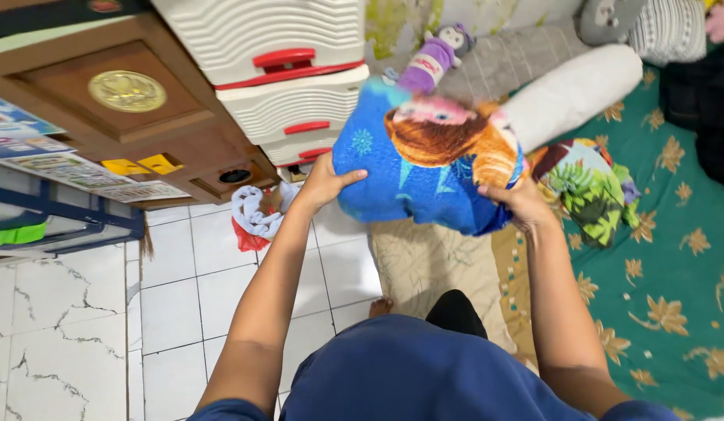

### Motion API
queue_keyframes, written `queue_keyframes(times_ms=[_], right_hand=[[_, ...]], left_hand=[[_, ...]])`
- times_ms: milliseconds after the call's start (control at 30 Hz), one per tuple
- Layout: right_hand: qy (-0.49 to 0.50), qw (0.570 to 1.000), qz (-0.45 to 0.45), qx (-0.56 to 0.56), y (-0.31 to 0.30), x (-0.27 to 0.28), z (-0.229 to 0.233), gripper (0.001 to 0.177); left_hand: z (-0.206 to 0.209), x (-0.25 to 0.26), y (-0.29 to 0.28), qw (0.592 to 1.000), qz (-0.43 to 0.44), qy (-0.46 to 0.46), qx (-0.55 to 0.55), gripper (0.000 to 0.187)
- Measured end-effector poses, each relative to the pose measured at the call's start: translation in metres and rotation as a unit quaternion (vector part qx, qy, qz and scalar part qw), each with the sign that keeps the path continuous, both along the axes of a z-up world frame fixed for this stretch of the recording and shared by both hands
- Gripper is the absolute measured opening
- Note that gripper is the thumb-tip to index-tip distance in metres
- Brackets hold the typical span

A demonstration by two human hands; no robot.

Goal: The person folds a tan garment and a stack of black clothes, places the folded clothes into a wardrobe shelf, then carries a small Hello Kitty board table with a cup, tissue packs and other items aside, and folds colorful towels and blankets on the bed.

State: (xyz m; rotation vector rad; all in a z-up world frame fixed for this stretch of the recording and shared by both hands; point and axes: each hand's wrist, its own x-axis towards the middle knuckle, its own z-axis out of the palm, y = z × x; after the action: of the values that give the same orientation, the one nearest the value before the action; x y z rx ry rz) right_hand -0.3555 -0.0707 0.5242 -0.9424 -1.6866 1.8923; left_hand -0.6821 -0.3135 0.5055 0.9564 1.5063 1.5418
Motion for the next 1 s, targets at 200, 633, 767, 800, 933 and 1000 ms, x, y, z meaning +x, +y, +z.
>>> queue_keyframes(times_ms=[200, 633, 767, 800, 933, 1000], right_hand=[[0.126, 0.981, -0.016, 0.148, 0.001, -0.062, 0.074, 0.045], [0.331, 0.912, 0.042, 0.240, 0.054, -0.150, 0.240, 0.059], [0.367, 0.904, 0.055, 0.211, 0.095, -0.187, 0.303, 0.050], [0.387, 0.905, 0.070, 0.164, 0.106, -0.198, 0.320, 0.049], [0.482, 0.844, 0.149, 0.181, 0.144, -0.258, 0.389, 0.053], [0.508, 0.823, 0.192, 0.164, 0.165, -0.302, 0.418, 0.047]], left_hand=[[0.061, -0.030, -0.002, 0.984, 0.112, 0.096, 0.094, 0.047], [0.276, -0.099, -0.005, 0.962, 0.064, 0.101, 0.244, 0.051], [0.341, -0.133, 0.033, 0.947, 0.036, 0.144, 0.286, 0.051], [0.357, -0.145, 0.046, 0.942, 0.043, 0.187, 0.274, 0.050], [0.423, -0.209, 0.108, 0.944, -0.017, 0.181, 0.274, 0.051], [0.450, -0.251, 0.145, 0.942, -0.014, 0.148, 0.301, 0.050]])
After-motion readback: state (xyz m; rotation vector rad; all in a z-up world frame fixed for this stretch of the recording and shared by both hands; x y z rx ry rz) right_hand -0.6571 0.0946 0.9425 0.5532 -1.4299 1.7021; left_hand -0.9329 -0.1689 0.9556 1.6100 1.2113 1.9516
